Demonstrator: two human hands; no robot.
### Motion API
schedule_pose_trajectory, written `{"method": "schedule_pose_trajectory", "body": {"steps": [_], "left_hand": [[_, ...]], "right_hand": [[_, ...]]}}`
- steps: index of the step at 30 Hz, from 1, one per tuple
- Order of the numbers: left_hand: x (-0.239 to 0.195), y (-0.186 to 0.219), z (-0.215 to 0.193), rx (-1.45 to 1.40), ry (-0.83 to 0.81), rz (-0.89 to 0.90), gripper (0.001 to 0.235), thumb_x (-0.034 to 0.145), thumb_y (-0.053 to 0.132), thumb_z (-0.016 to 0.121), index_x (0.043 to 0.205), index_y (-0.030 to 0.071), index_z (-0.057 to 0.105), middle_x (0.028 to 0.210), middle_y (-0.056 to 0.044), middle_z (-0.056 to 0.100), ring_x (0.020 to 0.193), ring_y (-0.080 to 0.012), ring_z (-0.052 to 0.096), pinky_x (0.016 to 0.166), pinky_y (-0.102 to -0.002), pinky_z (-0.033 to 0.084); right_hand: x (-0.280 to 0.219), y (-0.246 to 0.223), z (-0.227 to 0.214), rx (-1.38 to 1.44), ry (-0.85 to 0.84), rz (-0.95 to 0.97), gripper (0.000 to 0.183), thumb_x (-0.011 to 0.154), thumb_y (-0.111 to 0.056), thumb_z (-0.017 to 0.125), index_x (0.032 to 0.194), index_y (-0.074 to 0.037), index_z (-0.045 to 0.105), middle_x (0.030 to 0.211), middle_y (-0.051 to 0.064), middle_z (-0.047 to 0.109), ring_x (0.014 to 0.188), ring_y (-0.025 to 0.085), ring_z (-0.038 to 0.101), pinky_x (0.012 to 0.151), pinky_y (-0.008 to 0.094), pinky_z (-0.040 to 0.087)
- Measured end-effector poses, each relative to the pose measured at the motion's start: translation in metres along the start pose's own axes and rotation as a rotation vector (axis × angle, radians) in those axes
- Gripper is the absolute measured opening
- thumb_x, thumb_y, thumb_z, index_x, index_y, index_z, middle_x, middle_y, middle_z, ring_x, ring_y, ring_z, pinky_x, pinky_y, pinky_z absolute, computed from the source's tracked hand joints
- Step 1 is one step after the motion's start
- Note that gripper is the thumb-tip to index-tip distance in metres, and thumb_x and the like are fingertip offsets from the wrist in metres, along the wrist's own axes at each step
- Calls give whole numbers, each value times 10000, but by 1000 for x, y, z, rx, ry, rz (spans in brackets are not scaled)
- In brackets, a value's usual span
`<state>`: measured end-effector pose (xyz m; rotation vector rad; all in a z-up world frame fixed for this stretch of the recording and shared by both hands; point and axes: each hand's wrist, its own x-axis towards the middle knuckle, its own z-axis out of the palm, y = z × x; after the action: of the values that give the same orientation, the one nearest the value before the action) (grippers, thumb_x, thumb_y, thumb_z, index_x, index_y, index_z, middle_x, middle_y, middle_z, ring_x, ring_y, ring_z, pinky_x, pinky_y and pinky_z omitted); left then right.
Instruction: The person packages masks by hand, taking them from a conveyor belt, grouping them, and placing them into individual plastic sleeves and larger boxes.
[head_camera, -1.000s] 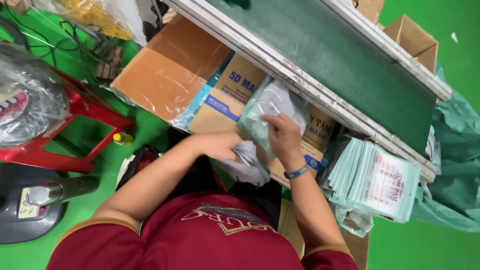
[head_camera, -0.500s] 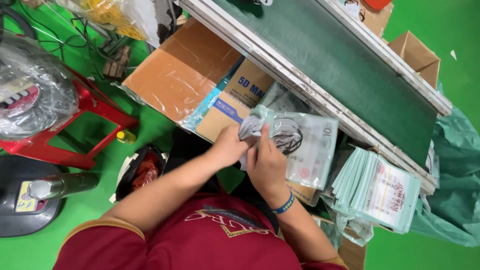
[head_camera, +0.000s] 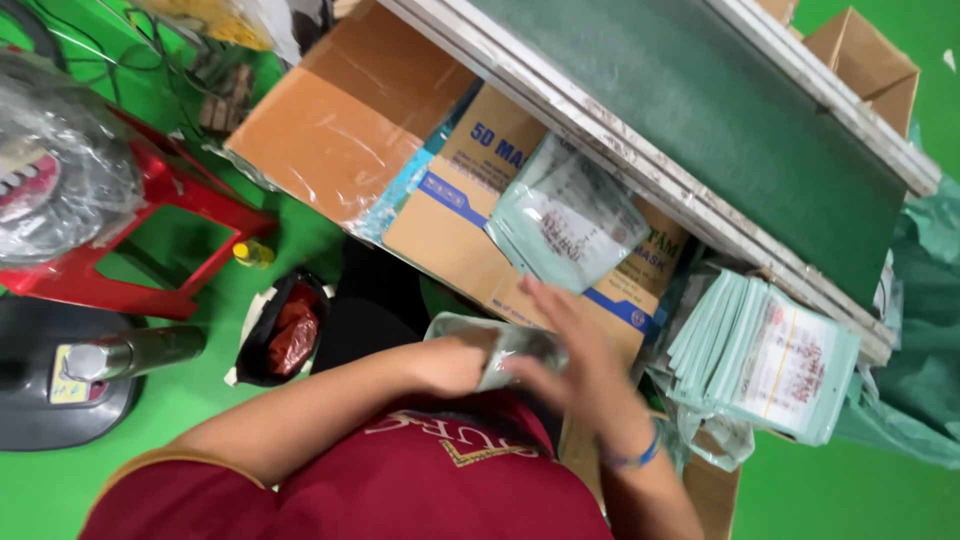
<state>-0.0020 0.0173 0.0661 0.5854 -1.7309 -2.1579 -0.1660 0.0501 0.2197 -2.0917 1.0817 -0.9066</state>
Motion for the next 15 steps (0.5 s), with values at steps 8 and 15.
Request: {"method": "schedule_pose_trajectory", "body": {"steps": [8,15], "left_hand": [[-28,73,3,770,436,350,195,963,194,675,1117,74,680,1009,-146,671,972,-343,639,839,-445,528],[-27,111,-14,922,560,494,293,817,206,744,1047,41,670,998,-97,632,1012,-297,558,878,-454,399]], "right_hand": [[-47,74,-6,339,56,588,223,856,-101,804,1047,11,770,883,44,746,804,89,645,706,271,513],[-44,62,12,295,226,437,106,894,-40,745,985,11,725,852,9,660,796,80,580,715,245,460]]}}
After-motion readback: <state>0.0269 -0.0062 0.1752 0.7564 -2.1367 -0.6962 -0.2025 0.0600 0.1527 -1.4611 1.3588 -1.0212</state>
